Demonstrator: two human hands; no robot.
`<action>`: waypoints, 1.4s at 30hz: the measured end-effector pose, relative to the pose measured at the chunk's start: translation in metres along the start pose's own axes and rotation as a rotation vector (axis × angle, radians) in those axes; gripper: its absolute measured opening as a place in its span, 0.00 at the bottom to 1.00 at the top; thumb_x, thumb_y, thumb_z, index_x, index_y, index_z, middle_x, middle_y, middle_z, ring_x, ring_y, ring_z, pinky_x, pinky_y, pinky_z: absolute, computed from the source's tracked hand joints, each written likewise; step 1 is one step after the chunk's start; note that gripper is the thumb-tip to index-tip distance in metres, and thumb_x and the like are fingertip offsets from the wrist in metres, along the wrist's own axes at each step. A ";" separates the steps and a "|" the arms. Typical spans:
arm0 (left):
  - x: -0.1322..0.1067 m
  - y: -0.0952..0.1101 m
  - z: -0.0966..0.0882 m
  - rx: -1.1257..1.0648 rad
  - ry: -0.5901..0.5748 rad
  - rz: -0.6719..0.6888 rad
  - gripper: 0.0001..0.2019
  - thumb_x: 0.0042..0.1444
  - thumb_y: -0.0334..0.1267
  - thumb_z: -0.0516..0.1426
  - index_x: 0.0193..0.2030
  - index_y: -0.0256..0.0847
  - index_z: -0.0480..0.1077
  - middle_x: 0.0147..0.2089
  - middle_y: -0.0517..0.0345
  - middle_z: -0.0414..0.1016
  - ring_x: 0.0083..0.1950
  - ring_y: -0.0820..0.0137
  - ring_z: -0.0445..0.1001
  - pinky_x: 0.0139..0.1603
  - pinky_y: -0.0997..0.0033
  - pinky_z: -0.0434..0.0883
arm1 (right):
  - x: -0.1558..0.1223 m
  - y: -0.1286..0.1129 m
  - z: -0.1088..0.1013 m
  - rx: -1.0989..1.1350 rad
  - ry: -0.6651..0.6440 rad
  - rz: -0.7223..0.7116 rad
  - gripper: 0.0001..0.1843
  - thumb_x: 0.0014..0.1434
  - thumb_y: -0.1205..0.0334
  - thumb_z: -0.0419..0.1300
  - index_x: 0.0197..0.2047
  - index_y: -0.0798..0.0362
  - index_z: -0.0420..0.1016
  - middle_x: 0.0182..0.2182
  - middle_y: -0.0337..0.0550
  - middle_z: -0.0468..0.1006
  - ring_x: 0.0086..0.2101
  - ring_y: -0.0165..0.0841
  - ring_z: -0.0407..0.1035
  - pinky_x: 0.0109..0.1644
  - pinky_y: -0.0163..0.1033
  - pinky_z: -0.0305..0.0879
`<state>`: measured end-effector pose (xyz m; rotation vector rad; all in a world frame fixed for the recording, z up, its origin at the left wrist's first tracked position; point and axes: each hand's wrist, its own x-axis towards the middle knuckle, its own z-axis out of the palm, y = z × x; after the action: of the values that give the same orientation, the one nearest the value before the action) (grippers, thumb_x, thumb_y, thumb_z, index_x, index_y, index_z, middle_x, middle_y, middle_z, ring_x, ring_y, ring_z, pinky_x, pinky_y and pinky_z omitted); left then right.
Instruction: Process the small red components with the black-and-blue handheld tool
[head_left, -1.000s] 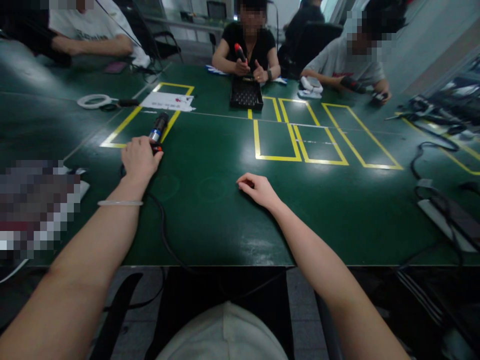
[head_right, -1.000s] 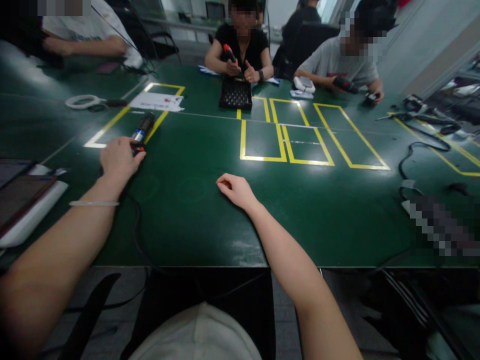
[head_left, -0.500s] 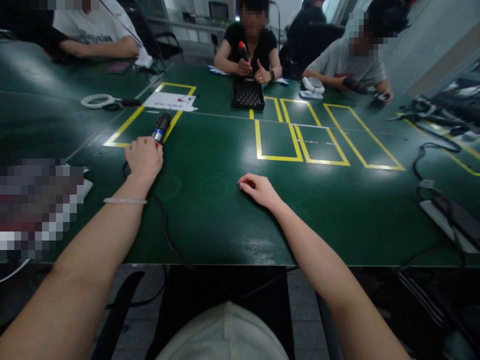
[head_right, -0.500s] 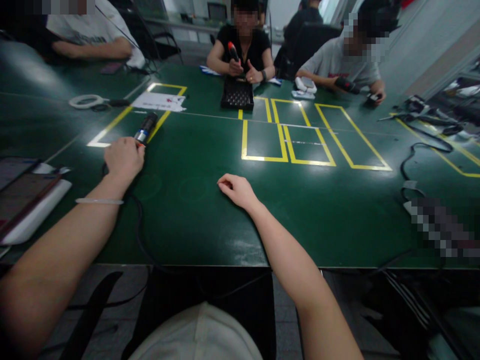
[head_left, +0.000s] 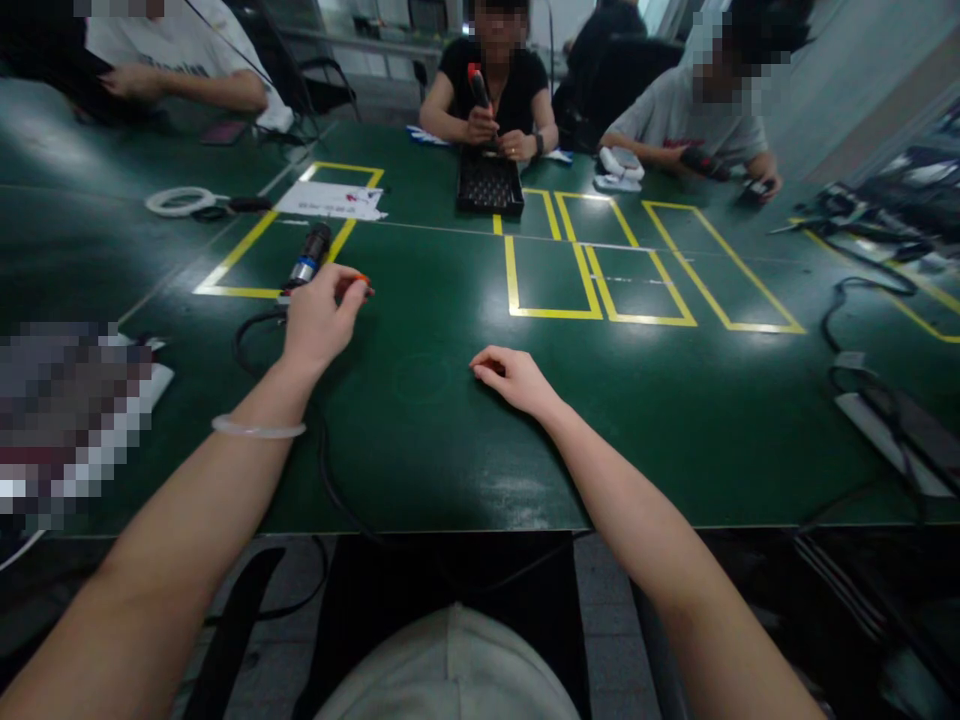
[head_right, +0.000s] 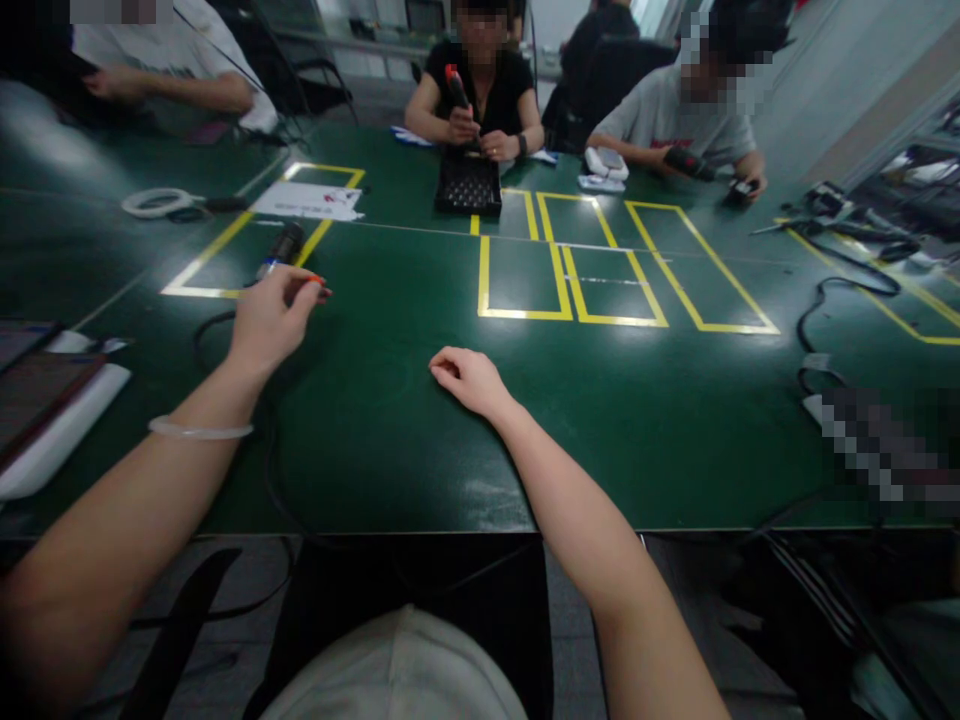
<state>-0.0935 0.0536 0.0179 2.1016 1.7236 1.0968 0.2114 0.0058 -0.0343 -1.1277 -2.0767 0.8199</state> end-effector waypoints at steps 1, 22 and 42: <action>-0.005 0.018 0.006 -0.063 -0.022 0.047 0.18 0.70 0.46 0.50 0.54 0.35 0.70 0.47 0.49 0.77 0.46 0.67 0.76 0.51 0.70 0.69 | 0.000 0.000 0.000 -0.001 0.001 0.000 0.07 0.64 0.63 0.59 0.40 0.54 0.78 0.33 0.42 0.80 0.32 0.31 0.72 0.39 0.35 0.64; -0.051 0.069 0.063 -0.299 -0.740 0.208 0.26 0.67 0.45 0.52 0.68 0.36 0.60 0.37 0.57 0.75 0.38 0.68 0.74 0.40 0.71 0.65 | -0.003 -0.002 0.002 0.149 -0.078 -0.063 0.10 0.59 0.64 0.58 0.45 0.53 0.72 0.32 0.38 0.77 0.31 0.29 0.70 0.40 0.35 0.67; -0.050 0.061 0.065 -0.457 -0.766 0.123 0.31 0.63 0.40 0.55 0.72 0.36 0.56 0.47 0.50 0.74 0.45 0.66 0.73 0.47 0.66 0.68 | -0.003 -0.002 0.003 0.173 -0.044 -0.086 0.08 0.57 0.63 0.60 0.42 0.52 0.70 0.33 0.37 0.76 0.30 0.28 0.69 0.39 0.36 0.66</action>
<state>-0.0068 0.0091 -0.0129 1.9594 0.8990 0.5111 0.2094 0.0012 -0.0350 -0.9287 -2.0311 0.9698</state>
